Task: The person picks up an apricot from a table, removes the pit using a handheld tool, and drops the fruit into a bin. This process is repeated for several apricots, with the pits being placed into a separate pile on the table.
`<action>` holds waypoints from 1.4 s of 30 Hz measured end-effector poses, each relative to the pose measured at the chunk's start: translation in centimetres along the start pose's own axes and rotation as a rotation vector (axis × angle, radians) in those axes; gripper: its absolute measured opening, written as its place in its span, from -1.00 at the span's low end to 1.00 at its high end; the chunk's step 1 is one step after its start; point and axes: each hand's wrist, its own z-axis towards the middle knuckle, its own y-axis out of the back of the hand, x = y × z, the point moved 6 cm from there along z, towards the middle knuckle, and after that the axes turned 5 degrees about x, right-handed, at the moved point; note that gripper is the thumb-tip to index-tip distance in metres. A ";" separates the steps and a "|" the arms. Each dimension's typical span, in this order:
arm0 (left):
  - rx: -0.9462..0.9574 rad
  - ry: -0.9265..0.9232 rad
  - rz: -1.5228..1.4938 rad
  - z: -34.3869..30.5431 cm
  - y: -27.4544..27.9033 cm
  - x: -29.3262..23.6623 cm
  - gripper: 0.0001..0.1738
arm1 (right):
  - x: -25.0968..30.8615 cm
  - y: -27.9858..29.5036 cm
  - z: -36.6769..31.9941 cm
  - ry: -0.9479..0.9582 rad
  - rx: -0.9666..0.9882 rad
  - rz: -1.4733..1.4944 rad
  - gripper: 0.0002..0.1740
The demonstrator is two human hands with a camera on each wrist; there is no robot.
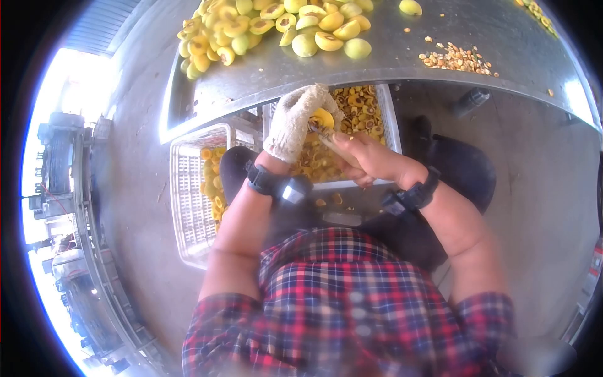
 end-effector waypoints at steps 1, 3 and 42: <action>-0.035 -0.013 -0.065 -0.1 0.0 0.0 -0.60 | -0.2 -0.1 -0.1 -0.051 0.014 0.087 -0.42; -0.071 -0.027 -0.133 -0.2 0.2 -0.2 -0.61 | -0.8 -0.1 -0.1 -0.104 0.029 0.172 -0.42; -0.318 -0.006 -0.606 0.0 0.0 0.9 -0.59 | 2.4 2.5 -0.3 0.278 -0.318 -0.489 -0.51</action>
